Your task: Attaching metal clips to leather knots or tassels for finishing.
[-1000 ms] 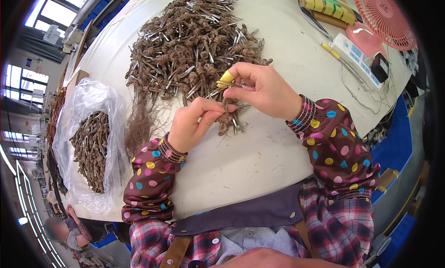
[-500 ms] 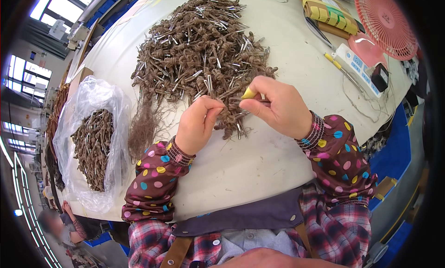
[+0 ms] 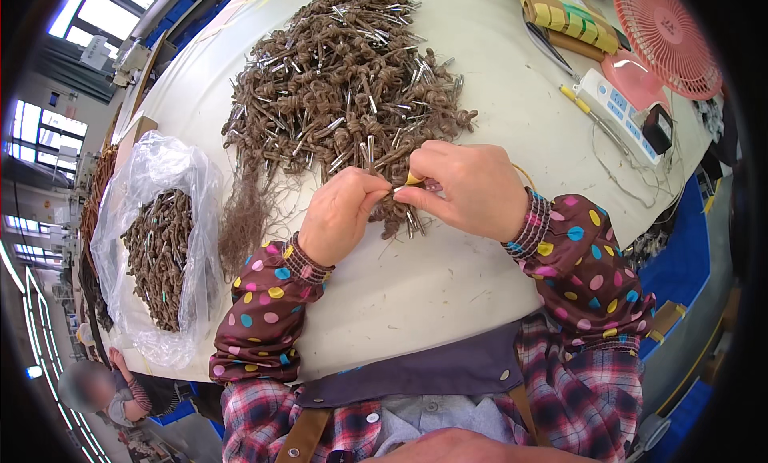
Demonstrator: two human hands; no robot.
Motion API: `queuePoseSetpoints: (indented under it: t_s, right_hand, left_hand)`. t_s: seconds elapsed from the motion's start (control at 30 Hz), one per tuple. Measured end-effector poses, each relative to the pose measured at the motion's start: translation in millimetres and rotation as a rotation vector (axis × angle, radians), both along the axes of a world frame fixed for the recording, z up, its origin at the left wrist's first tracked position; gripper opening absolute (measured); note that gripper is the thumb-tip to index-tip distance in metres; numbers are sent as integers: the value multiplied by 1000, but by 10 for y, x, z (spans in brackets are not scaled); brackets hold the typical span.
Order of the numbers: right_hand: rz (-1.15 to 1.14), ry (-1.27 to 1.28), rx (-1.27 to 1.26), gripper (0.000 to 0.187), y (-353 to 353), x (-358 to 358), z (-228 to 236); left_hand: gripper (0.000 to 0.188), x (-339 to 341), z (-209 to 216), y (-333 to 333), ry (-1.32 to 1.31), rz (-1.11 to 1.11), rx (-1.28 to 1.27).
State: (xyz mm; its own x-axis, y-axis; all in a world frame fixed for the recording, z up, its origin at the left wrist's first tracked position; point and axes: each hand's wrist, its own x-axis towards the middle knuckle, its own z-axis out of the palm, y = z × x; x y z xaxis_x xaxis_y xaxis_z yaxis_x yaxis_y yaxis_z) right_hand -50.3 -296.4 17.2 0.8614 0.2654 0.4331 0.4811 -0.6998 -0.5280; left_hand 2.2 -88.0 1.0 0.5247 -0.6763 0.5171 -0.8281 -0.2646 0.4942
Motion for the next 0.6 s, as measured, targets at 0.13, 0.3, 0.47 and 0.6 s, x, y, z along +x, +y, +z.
queuePoseSetpoints:
  t_s: [0.13, 0.3, 0.47, 0.6]
  right_hand:
    - [23, 4, -72, 28, -3, -4, 6]
    - [53, 1, 47, 25, -23, 2, 9]
    - [38, 398, 724, 19, 1, 140, -70]
    - [180, 472, 852, 24, 100, 157, -87]
  left_hand:
    - [15, 12, -22, 7, -7, -24, 28]
    - [14, -37, 20, 0, 35, 31, 5]
    - [13, -10, 7, -6, 91, -2, 10]
    - [14, 4, 46, 0, -119, -195, 91]
